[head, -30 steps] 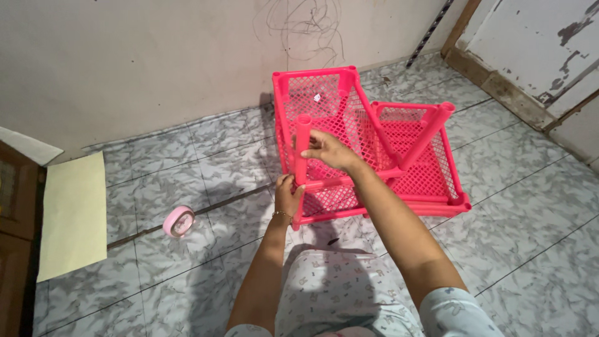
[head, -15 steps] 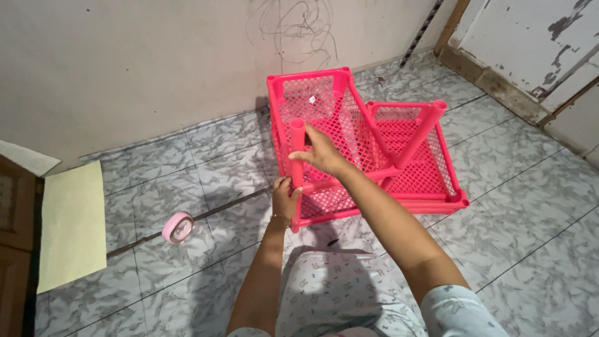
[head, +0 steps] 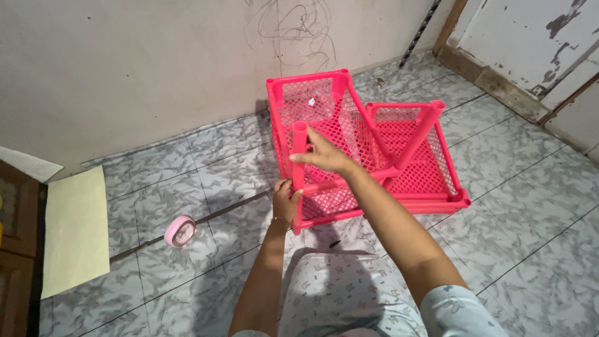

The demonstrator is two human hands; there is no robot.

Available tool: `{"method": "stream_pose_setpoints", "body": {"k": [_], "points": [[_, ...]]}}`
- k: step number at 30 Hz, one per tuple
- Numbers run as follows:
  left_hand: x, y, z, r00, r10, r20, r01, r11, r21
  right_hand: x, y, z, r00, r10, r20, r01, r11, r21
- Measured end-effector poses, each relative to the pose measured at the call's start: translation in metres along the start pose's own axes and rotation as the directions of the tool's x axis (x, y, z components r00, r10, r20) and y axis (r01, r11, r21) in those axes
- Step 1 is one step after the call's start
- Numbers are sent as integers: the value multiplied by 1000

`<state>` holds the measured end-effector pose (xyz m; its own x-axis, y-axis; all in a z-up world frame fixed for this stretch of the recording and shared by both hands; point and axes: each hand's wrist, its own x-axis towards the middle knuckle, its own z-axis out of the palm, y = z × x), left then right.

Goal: The person assembles a pink plastic storage rack by inserting vertical poles into the corners of two mesh trays and stacking them. The person repeatedly adjusts and reinserts the poles to secure the structure.

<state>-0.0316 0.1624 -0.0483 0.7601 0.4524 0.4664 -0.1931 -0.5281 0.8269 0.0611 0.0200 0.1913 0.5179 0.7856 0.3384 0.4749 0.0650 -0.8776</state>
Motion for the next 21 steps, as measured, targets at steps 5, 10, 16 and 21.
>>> {"method": "stream_pose_setpoints", "body": {"k": [5,10,16,21], "points": [[0,-5,2,999,-49,24,48,999,19,2,6,-4,996,87,26,-88,996,29],[-1,-9,2,1000,-2,8,2,1000,4,3,13,-1,1000,8,-15,-11,983,-184],[0,-10,2,999,-36,29,36,999,22,0,10,-6,998,46,38,-46,999,-12],[-1,-8,0,998,-53,32,53,999,-1,0,6,3,999,-9,-51,3,993,-118]]}}
